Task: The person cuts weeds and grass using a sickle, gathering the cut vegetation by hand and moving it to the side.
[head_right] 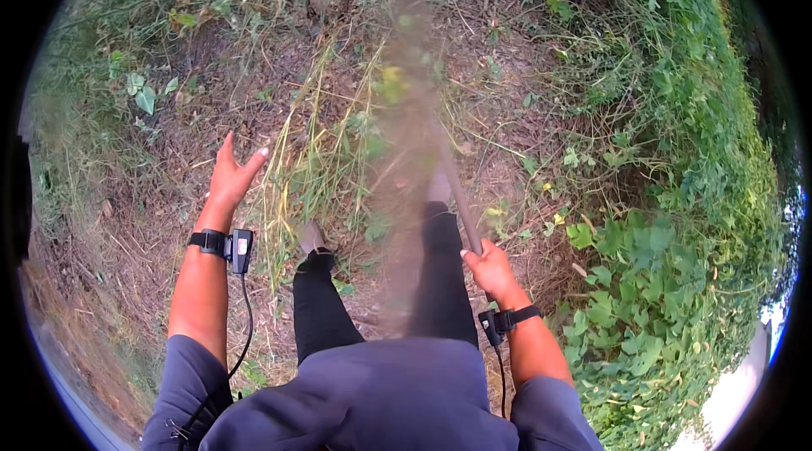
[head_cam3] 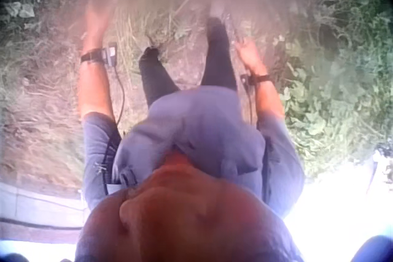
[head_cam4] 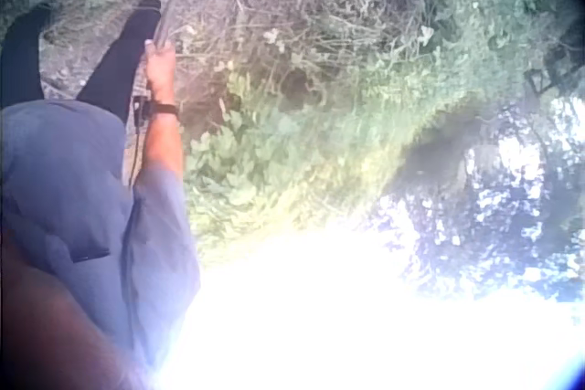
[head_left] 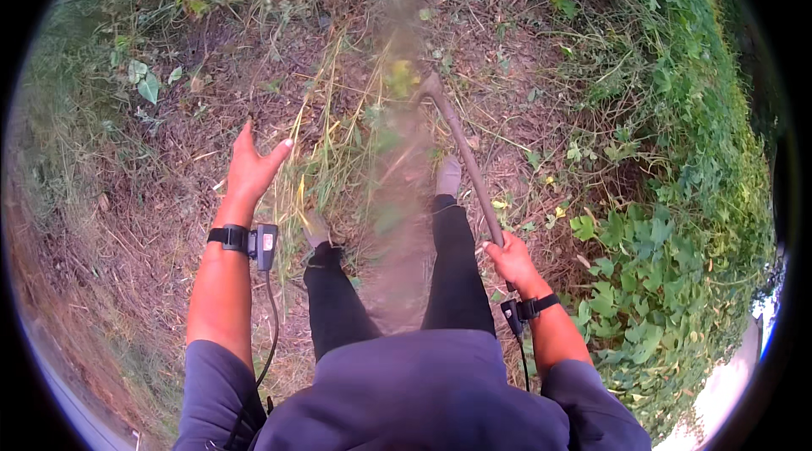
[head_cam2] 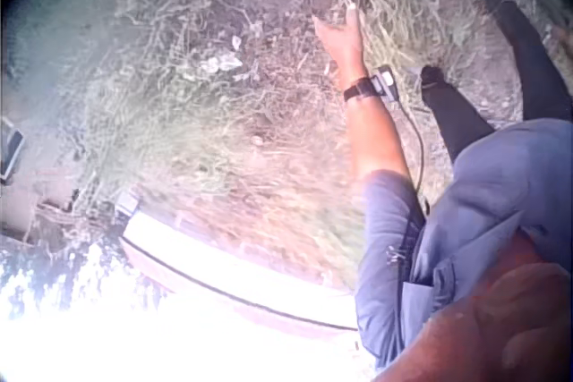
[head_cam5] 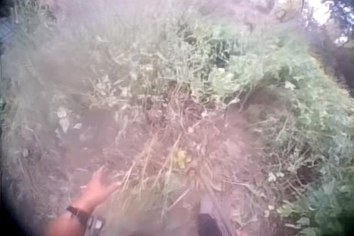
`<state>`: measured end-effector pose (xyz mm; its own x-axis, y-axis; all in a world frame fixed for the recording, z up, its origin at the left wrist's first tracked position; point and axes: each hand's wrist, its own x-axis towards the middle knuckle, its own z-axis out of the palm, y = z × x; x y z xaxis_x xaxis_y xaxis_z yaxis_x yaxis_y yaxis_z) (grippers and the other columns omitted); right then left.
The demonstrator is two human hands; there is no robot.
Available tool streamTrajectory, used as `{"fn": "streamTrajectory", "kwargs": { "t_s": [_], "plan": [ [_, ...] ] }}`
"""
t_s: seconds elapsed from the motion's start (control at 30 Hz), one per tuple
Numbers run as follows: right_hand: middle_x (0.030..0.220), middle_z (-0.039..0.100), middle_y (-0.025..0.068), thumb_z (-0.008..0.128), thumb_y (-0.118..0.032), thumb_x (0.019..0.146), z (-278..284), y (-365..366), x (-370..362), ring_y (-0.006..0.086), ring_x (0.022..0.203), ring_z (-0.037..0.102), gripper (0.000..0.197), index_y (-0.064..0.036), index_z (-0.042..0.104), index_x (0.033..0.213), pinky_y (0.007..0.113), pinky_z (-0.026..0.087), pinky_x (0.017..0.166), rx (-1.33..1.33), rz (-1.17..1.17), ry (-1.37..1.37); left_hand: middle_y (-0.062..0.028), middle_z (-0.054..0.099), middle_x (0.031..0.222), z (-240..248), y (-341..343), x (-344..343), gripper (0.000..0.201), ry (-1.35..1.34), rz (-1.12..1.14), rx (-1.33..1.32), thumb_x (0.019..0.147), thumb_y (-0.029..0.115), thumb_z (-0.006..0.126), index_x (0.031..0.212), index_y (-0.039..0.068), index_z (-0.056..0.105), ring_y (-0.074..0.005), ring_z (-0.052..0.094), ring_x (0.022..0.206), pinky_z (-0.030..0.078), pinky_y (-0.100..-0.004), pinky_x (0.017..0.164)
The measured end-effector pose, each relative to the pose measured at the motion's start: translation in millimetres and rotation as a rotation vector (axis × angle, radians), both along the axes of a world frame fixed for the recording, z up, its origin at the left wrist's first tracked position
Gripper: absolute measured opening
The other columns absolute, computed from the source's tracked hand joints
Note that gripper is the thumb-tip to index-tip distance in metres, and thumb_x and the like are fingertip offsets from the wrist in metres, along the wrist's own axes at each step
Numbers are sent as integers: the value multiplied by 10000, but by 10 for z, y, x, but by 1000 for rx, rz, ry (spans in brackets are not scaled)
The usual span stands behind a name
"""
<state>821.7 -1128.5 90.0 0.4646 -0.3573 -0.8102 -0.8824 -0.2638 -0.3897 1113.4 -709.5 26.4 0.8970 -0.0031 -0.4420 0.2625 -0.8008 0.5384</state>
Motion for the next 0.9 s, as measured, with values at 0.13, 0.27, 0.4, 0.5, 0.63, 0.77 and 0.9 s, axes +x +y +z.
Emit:
{"fn": "streamTrajectory", "kwargs": {
  "t_s": [0.13, 0.27, 0.4, 0.5, 0.63, 0.77, 0.9],
  "plan": [
    [704, 531, 0, 675, -187, 907, -457, -529, 588, 97, 677, 485, 179, -29, 594, 925, 288, 444, 628, 25, 79, 28, -326, 347, 1488, -889, -634, 544, 1105, -55, -67, 83, 750, 548, 784, 1479, -100, 265, -389, 366, 1398, 315, -420, 1147],
    [703, 536, -2, 684, -172, 904, -950, -1016, 851, 90, 650, 470, 176, -29, 581, 904, 288, 437, 599, 37, 152, -21, -338, 340, 1486, -1671, -1071, 1119, 1170, -139, -107, 147, 719, 552, 810, 1481, -118, 228, -409, 360, 1397, 318, -429, 1146],
    [670, 503, 23, 709, -145, 882, -1545, -1389, 917, 113, 626, 461, 191, -36, 554, 853, 293, 429, 588, 25, 253, -124, -385, 285, 1490, -2518, -1369, 1475, 1329, -1, -11, 119, 638, 604, 843, 1480, -151, 145, -426, 323, 1415, 288, -409, 1167],
    [665, 497, 29, 712, -141, 878, -1780, -1532, 955, 121, 616, 460, 197, -37, 549, 841, 300, 428, 583, 74, 205, -91, -380, 268, 1502, -2965, -1920, 1348, 1376, 183, 49, -11, 630, 618, 843, 1487, -149, 87, -426, 317, 1419, 281, -407, 1171],
    [685, 507, 35, 713, -126, 877, -2042, -1672, 1215, 138, 626, 477, 186, -35, 555, 842, 305, 431, 593, 106, 250, -118, -380, 345, 1462, -3710, -2376, 872, 1379, 172, 57, 39, 632, 575, 861, 1491, -140, 51, -415, 402, 1373, 344, -388, 1137],
    [720, 513, 41, 712, -120, 884, -2258, -1793, 1502, 143, 658, 499, 189, -30, 550, 849, 305, 445, 624, 126, 305, -176, -359, 532, 1292, -3986, -2715, 626, 1056, 229, 118, 11, 729, 440, 824, 1419, -137, 271, -415, 561, 1210, 449, -413, 1025],
    [742, 539, 58, 695, -128, 884, -2590, -1734, 1894, 169, 674, 531, 170, -21, 566, 919, 320, 464, 648, 154, 377, -223, -326, 650, 1063, -4042, -2732, 398, 567, 287, 18, -1, 864, 311, 674, 1206, -104, 495, -445, 637, 1032, 501, -469, 915]
  ]
}}
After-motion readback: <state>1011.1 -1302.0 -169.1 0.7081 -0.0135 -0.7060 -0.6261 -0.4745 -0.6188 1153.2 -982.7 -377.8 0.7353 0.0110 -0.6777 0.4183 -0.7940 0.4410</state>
